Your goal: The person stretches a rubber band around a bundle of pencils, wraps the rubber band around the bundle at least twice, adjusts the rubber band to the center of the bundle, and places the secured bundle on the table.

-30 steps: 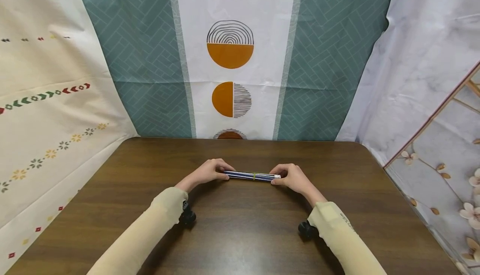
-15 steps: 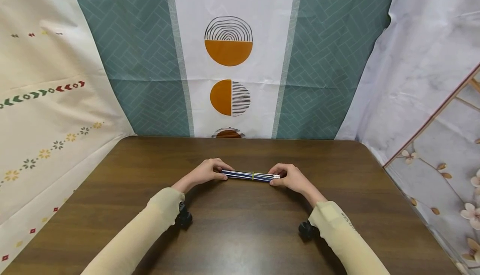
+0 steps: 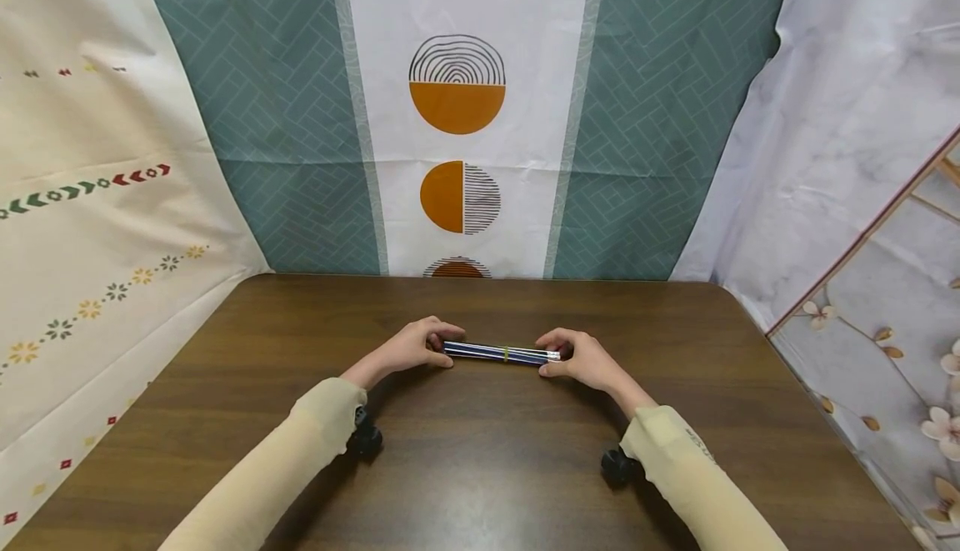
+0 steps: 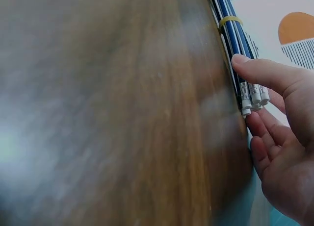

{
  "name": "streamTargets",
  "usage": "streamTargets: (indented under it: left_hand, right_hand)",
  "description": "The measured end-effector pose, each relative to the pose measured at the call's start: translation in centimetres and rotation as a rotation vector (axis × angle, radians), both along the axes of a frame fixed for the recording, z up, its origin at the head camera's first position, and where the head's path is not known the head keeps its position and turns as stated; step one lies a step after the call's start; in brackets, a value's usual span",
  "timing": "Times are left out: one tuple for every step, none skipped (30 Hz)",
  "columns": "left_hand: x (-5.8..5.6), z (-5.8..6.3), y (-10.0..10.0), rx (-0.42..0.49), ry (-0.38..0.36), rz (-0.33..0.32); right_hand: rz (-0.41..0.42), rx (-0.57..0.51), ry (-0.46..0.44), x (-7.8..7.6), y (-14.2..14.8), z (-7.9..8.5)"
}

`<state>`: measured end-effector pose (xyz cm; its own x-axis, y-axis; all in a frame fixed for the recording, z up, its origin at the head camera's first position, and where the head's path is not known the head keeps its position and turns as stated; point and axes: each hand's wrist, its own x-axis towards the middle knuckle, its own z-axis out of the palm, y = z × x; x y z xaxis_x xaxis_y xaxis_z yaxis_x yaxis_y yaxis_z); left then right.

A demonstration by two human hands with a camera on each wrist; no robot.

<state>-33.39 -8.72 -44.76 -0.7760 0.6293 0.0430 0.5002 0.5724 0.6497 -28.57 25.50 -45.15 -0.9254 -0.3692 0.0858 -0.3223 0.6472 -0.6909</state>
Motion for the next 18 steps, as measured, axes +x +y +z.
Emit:
streamTargets:
  left_hand:
    - [0.1, 0.1, -0.1, -0.009, -0.003, -0.002]
    - [0.2, 0.2, -0.3, -0.02, -0.01, -0.001]
    - [0.3, 0.4, -0.4, -0.031, -0.014, 0.001]
    - [0.5, 0.5, -0.6, -0.042, -0.018, 0.002]
    - [0.6, 0.7, -0.7, -0.049, -0.021, 0.003]
    - [0.7, 0.8, -0.8, -0.055, -0.025, 0.007]
    - [0.8, 0.9, -1.0, -0.06, -0.026, 0.01]
    - [0.9, 1.0, -1.2, -0.064, -0.03, 0.012]
    - [1.0, 1.0, -1.3, -0.065, -0.032, 0.014]
    - [1.1, 1.0, -1.5, -0.069, -0.032, 0.015]
    - [1.1, 1.0, -1.7, -0.072, -0.034, 0.014]
    - [1.2, 1.0, -1.9, -0.074, -0.037, 0.012]
    - [1.2, 0.9, -2.0, -0.075, -0.041, 0.007]
    - [1.3, 0.9, -2.2, -0.076, -0.036, -0.001]
    - [1.3, 0.9, -2.4, -0.078, -0.032, -0.008]
    - [1.4, 1.0, -2.6, -0.081, -0.029, -0.016]
    - [1.5, 1.1, -2.7, -0.082, -0.034, -0.022]
    - [1.6, 1.2, -2.9, -0.085, -0.037, -0.025]
  right_hand:
    - [0.002, 0.011, 0.007, 0.2, 0.1, 0.0]
    - [0.003, 0.023, 0.015, 0.4, 0.1, 0.1]
    - [0.004, 0.036, 0.025, 0.6, 0.2, 0.2]
    - [0.002, 0.048, 0.037, 0.8, 0.3, 0.2]
    - [0.001, 0.056, 0.049, 1.0, 0.4, 0.3]
    - [0.0, 0.059, 0.059, 1.3, 0.5, 0.4]
    - [0.001, 0.062, 0.074, 1.5, 0.5, 0.4]
    - [-0.004, 0.061, 0.083, 1.7, 0.6, 0.4]
    - [-0.006, 0.063, 0.092, 1.9, 0.7, 0.5]
    - [-0.009, 0.064, 0.099, 2.1, 0.7, 0.5]
    - [-0.01, 0.067, 0.108, 2.3, 0.8, 0.5]
    - [-0.015, 0.07, 0.114, 2.4, 0.8, 0.4]
    - [-0.019, 0.075, 0.121, 2.6, 0.8, 0.4]
    - [-0.029, 0.076, 0.125, 2.8, 0.8, 0.4]
    - [-0.035, 0.088, 0.138, 2.9, 0.8, 0.4]
    - [-0.048, 0.096, 0.147, 3.1, 0.8, 0.4]
    - [-0.059, 0.106, 0.157, 3.3, 0.7, 0.4]
    - [-0.075, 0.111, 0.165, 3.4, 0.6, 0.5]
